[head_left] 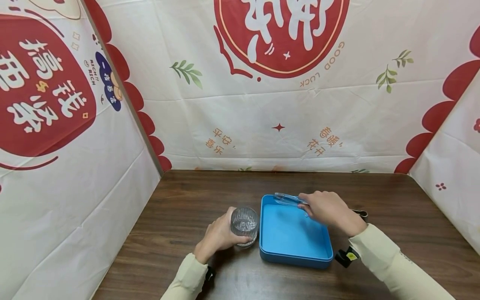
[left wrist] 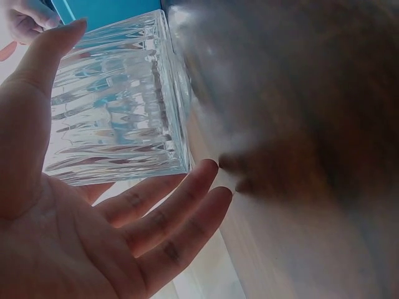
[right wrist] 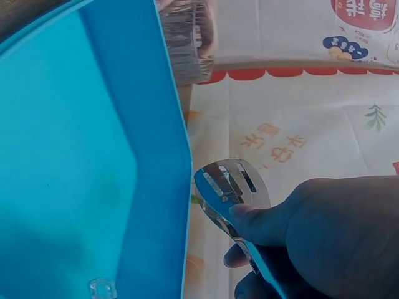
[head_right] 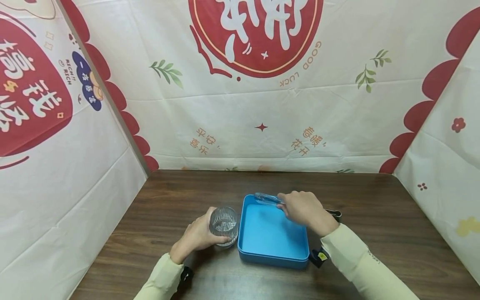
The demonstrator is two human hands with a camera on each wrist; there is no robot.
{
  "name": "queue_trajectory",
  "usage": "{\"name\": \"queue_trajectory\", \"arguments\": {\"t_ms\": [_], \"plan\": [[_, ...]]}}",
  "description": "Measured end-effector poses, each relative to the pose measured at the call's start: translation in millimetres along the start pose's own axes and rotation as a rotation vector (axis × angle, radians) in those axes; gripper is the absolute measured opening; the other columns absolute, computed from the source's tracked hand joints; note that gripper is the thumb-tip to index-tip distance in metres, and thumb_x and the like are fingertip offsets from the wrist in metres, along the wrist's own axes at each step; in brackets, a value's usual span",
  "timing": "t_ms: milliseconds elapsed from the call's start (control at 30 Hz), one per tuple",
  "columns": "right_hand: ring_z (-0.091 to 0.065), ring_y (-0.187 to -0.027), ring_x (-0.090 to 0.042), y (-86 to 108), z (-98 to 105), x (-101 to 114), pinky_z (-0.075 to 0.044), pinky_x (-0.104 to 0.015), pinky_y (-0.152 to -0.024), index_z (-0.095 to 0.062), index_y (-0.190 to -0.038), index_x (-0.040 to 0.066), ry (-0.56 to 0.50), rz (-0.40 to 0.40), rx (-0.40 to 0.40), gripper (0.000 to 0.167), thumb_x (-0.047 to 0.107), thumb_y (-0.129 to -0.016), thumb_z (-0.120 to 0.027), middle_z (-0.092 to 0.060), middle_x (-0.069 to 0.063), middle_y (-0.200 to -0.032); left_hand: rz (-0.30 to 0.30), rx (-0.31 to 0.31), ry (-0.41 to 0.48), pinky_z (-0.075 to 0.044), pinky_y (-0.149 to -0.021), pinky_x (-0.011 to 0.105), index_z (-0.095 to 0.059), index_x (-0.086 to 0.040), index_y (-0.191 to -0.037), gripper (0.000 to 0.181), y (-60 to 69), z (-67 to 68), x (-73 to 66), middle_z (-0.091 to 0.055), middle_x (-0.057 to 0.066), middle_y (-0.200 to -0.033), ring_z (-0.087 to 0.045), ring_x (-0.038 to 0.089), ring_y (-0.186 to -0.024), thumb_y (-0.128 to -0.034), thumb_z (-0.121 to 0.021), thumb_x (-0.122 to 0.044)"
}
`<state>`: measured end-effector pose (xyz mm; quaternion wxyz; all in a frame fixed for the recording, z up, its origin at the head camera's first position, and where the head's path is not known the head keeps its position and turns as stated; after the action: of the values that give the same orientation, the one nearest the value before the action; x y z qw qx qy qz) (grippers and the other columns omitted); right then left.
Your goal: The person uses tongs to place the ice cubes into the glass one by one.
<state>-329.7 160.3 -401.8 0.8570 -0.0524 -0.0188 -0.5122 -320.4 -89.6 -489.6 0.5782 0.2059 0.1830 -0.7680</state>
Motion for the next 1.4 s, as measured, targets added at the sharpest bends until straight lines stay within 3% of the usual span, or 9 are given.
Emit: {"name": "queue_trajectory", "arguments": {"t_ms": [767, 1400], "plan": [[-0.045, -0.047, -0.005, 3.3, 31, 16, -0.033, -0.022, -0.042, -0.067, -0.113, 0.007, 0.023, 0.076, -0.104, 0.028, 0.027, -0.093, -0.069, -0.060, 0.004, -0.064, -0.006, 0.004, 0.004, -0.050, -0.071, 0.043, -0.048, -0.015, -0.130, 0.088, -1.1, 0.6, 0.6, -0.066, 0.000, -0.109, -0.064, 0.020, -0.091, -0.0639, -0.086, -0.060], [-0.039, -0.045, -0.003, 2.3, 45, 52, -0.030, -0.021, -0.041, -0.064, -0.094, 0.015, 0.034, 0.162, -0.145, 0.014, 0.027, -0.093, -0.069, -0.044, 0.011, -0.054, 0.002, 0.002, 0.002, -0.050, -0.072, 0.044, -0.047, -0.017, -0.130, 0.088, 0.2, 1.3, 0.0, -0.066, 0.000, -0.110, -0.065, 0.021, -0.093, -0.0637, -0.086, -0.060]]}}
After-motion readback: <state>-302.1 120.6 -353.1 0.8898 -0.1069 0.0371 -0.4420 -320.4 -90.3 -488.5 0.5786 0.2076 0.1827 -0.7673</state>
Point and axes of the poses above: each hand's wrist, its own y-axis away from the middle knuckle, its own z-axis out of the back of the hand, x = y × z, the point moved 10 cm from there along -y, towards the middle knuckle
